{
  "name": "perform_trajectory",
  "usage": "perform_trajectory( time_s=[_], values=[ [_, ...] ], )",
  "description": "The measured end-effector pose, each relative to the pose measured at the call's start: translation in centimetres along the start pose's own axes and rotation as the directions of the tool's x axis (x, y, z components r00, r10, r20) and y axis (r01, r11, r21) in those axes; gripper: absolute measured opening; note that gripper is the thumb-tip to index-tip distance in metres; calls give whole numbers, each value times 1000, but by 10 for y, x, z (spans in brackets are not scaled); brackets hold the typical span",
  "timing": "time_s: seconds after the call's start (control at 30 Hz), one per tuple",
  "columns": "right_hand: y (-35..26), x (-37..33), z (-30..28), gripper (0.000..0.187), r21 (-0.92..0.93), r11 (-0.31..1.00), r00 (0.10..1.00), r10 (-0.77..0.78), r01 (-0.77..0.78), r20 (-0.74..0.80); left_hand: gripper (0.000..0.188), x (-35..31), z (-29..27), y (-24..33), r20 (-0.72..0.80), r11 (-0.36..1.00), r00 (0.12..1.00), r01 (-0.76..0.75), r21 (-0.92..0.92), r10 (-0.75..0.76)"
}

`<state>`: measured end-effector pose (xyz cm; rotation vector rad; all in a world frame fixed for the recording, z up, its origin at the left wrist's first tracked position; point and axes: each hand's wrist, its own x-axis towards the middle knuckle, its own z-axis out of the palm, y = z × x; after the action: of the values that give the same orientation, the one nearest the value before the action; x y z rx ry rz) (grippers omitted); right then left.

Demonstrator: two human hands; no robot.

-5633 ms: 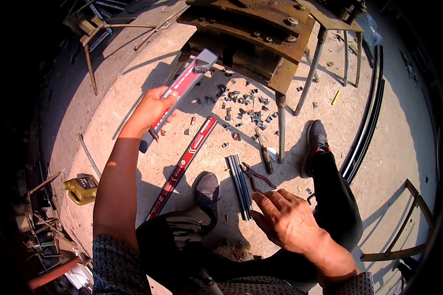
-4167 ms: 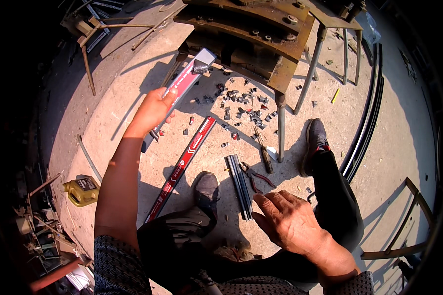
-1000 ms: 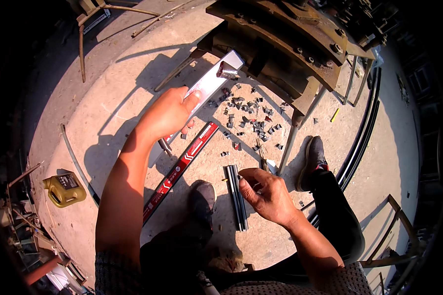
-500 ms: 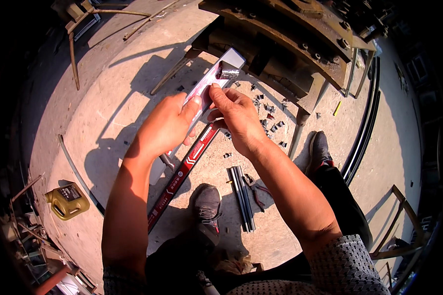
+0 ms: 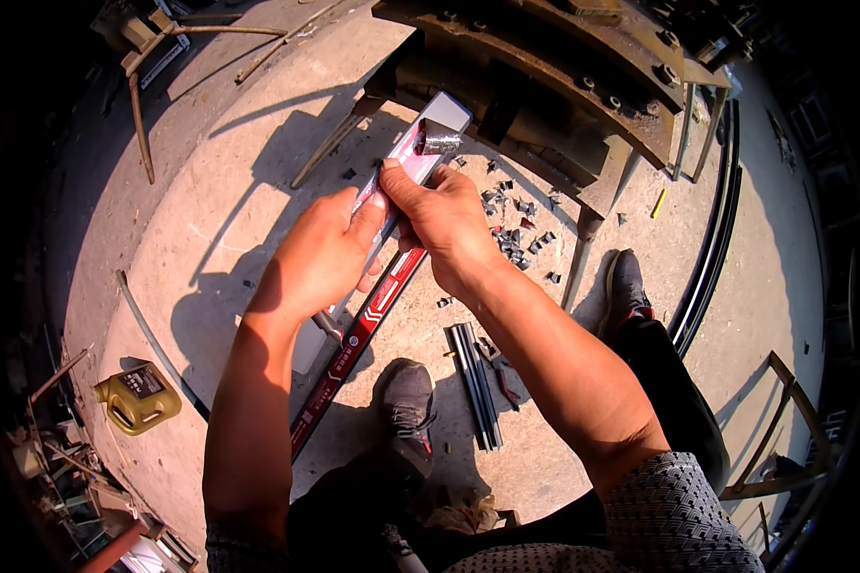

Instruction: The person assembles a window frame by hand, fitting red protective strips and metal components into the frame slots. They repeatedly align and press parts into place, then move to a different area to handle additional frame pieces and small hardware.

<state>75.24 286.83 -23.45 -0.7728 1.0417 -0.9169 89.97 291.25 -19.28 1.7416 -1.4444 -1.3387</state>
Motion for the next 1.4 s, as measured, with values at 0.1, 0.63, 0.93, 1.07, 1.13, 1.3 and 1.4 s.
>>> perform_trajectory(
  time_s=[0.1,0.63,0.93,1.07,1.13,1.3,1.4],
  values=[
    [1,0,-1,39,2,1000,1000,-13,12,8,39,0,1,0,-5,1000,1000,0,21,0],
    [-2,3,5,39,-16,1000,1000,-10,10,-10,42,0,-4,5,-25,998,998,61,19,-60],
    [-3,9,6,43,-88,996,1000,-20,19,-20,40,3,-4,2,-37,993,996,78,87,-75],
    [-2,12,0,47,-124,992,1000,-9,7,-14,39,3,5,0,-73,995,997,46,86,-40],
    [-4,14,-4,48,-145,989,1000,18,-15,21,38,2,7,3,-74,994,996,64,87,-58],
    [-3,15,-5,47,-154,988,1000,10,-7,13,38,2,8,2,-87,994,995,63,88,-55],
    [-1,16,-6,47,-145,989,1000,3,-1,15,39,4,9,-1,-98,995,994,47,91,-38]
  ],
)
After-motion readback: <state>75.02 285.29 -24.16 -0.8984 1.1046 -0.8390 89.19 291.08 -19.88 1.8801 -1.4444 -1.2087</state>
